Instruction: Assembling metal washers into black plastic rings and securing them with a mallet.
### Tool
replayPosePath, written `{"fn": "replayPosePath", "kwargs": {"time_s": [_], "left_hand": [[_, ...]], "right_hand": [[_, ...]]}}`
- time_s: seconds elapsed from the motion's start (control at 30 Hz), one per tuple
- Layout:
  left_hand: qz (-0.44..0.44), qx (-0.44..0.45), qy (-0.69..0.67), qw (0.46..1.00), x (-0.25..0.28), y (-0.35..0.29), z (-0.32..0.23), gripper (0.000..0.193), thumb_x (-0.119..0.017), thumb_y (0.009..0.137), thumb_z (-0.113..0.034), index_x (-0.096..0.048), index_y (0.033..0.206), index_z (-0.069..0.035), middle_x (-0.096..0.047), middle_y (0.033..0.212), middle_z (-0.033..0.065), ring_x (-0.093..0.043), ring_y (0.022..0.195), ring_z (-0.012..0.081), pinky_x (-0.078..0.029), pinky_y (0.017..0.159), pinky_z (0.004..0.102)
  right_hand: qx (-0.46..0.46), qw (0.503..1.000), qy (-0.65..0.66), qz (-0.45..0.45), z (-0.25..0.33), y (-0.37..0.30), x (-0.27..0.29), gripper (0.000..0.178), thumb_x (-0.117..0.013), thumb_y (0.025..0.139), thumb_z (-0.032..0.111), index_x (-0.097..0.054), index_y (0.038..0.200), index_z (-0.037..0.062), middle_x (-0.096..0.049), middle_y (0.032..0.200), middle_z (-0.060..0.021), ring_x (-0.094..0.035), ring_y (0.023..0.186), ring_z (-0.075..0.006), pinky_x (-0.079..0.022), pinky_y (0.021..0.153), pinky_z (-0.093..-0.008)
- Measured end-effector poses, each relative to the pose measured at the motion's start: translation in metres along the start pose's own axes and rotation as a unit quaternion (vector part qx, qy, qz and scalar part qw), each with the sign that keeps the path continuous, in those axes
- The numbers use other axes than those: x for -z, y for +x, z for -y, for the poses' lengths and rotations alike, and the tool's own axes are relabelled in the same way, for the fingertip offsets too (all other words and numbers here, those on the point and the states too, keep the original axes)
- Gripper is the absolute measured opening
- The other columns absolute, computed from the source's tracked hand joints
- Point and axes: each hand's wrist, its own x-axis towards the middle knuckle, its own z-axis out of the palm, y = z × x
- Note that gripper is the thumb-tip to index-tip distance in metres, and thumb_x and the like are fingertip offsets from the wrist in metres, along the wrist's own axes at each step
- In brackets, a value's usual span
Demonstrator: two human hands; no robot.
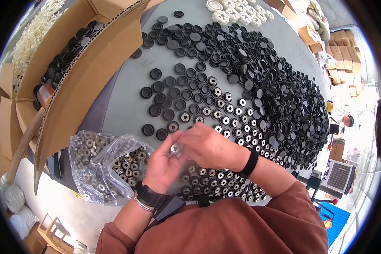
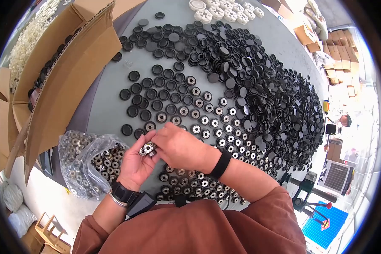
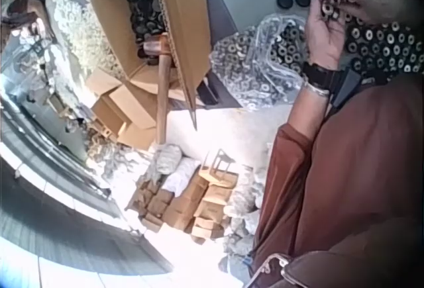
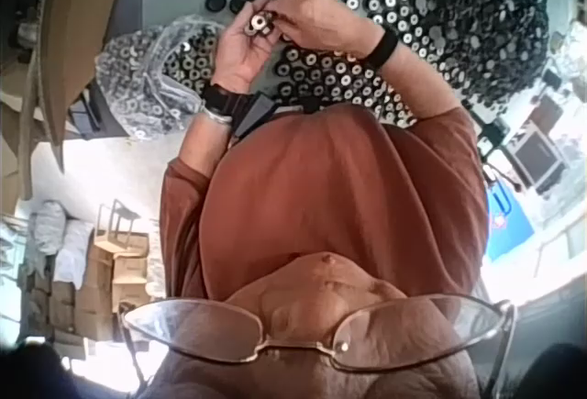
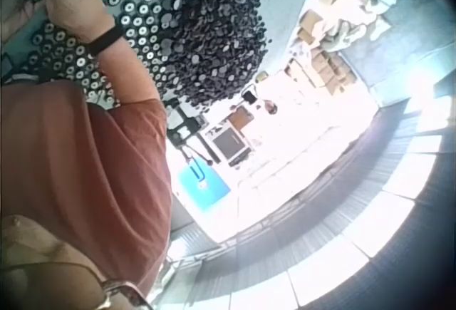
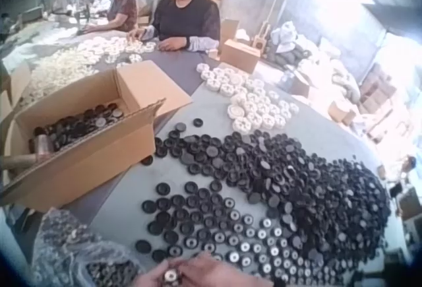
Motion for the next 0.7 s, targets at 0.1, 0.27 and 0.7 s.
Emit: {"fn": "replayPosePath", "kwargs": {"time_s": [0.1, 0.27, 0.7], "left_hand": [[-0.011, -0.006, -0.026, 1.0, -0.003, -0.001, -0.002, 0.03, -0.046, 0.095, -0.02, -0.053, 0.114, 0.002, -0.057, 0.113, 0.0144, -0.056, 0.107, 0.0252, -0.049, 0.092, 0.0382], [-0.027, 0.011, -0.021, 0.999, 0.001, -0.003, 0.0, 0.032, -0.046, 0.095, -0.02, -0.052, 0.115, 0.005, -0.054, 0.116, 0.0184, -0.053, 0.111, 0.0305, -0.048, 0.095, 0.0394], [-0.016, 0.017, -0.021, 1.0, 0.003, -0.006, -0.002, 0.032, -0.046, 0.096, -0.02, -0.051, 0.116, 0.005, -0.054, 0.116, 0.0176, -0.052, 0.112, 0.0304, -0.046, 0.097, 0.0414]], "right_hand": [[-0.097, 0.984, -0.042, -0.143, -0.03, 0.008, 0.021, 0.018, -0.064, 0.07, 0.009, -0.062, 0.086, 0.0008, -0.062, 0.083, -0.0167, -0.057, 0.084, -0.0345, -0.047, 0.073, -0.0414], [-0.206, 0.953, -0.169, -0.142, -0.104, 0.009, 0.036, 0.018, -0.062, 0.074, 0.006, -0.064, 0.09, -0.0018, -0.062, 0.087, -0.0184, -0.056, 0.087, -0.0348, -0.046, 0.079, -0.0405], [-0.149, 0.956, -0.253, -0.018, -0.111, 0.028, 0.03, 0.004, -0.061, 0.071, 0.003, -0.062, 0.069, -0.0003, -0.056, 0.078, -0.0151, -0.053, 0.081, -0.0322, -0.046, 0.072, -0.0396]]}}
